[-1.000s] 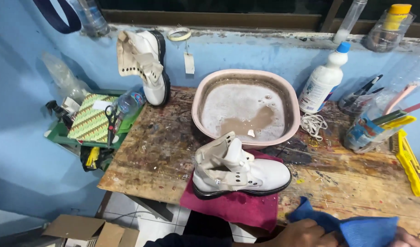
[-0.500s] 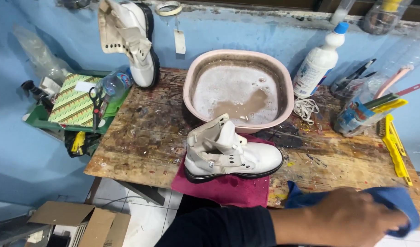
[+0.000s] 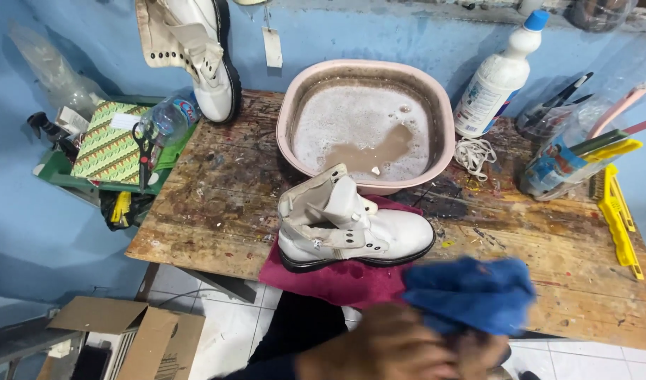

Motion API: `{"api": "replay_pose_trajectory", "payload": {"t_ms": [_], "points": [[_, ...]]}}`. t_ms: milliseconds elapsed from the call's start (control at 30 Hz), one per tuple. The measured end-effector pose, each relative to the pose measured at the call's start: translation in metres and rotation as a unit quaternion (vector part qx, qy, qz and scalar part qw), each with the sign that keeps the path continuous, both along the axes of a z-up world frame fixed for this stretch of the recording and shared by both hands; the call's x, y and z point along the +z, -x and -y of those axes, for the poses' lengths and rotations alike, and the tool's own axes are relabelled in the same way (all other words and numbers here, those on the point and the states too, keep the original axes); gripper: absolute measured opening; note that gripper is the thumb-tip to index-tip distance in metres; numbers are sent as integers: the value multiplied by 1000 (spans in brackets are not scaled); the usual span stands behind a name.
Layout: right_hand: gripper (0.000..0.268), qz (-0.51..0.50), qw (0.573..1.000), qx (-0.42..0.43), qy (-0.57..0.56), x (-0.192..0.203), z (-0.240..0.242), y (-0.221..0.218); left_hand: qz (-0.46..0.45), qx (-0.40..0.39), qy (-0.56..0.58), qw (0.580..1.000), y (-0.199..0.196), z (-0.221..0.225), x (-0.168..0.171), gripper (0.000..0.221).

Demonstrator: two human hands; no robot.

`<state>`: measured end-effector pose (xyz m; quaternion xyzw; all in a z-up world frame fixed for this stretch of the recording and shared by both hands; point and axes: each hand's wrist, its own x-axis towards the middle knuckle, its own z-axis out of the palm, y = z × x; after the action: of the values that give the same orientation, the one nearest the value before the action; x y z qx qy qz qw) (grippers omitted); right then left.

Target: Cleaning a white boot with a brush and cloth at a workbench

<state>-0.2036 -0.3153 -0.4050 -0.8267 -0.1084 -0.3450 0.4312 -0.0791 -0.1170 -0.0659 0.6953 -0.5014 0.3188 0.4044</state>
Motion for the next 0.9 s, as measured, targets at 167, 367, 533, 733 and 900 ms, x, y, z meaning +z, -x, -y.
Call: {"api": "replay_pose_trajectory", "payload": {"t_ms": [167, 367, 533, 733, 900], "points": [[42, -22, 998, 49, 35, 129, -31, -124, -102, 218, 18, 970, 22, -110, -66, 38], [45, -49, 991, 97, 77, 256, -72, -204, -282, 458, -40, 842, 79, -192, -147, 30], [33, -54, 987, 148, 34, 325, -94, -215, -237, 464, -106, 847, 93, -189, -173, 37], [30, -208, 856, -131, -456, 309, -50, -227, -322, 423, -103, 841, 76, -201, -162, 20], [26, -38, 670, -5, -742, 328, -12, -206, -429, 484, -84, 759, 76, -225, -181, 27]]}}
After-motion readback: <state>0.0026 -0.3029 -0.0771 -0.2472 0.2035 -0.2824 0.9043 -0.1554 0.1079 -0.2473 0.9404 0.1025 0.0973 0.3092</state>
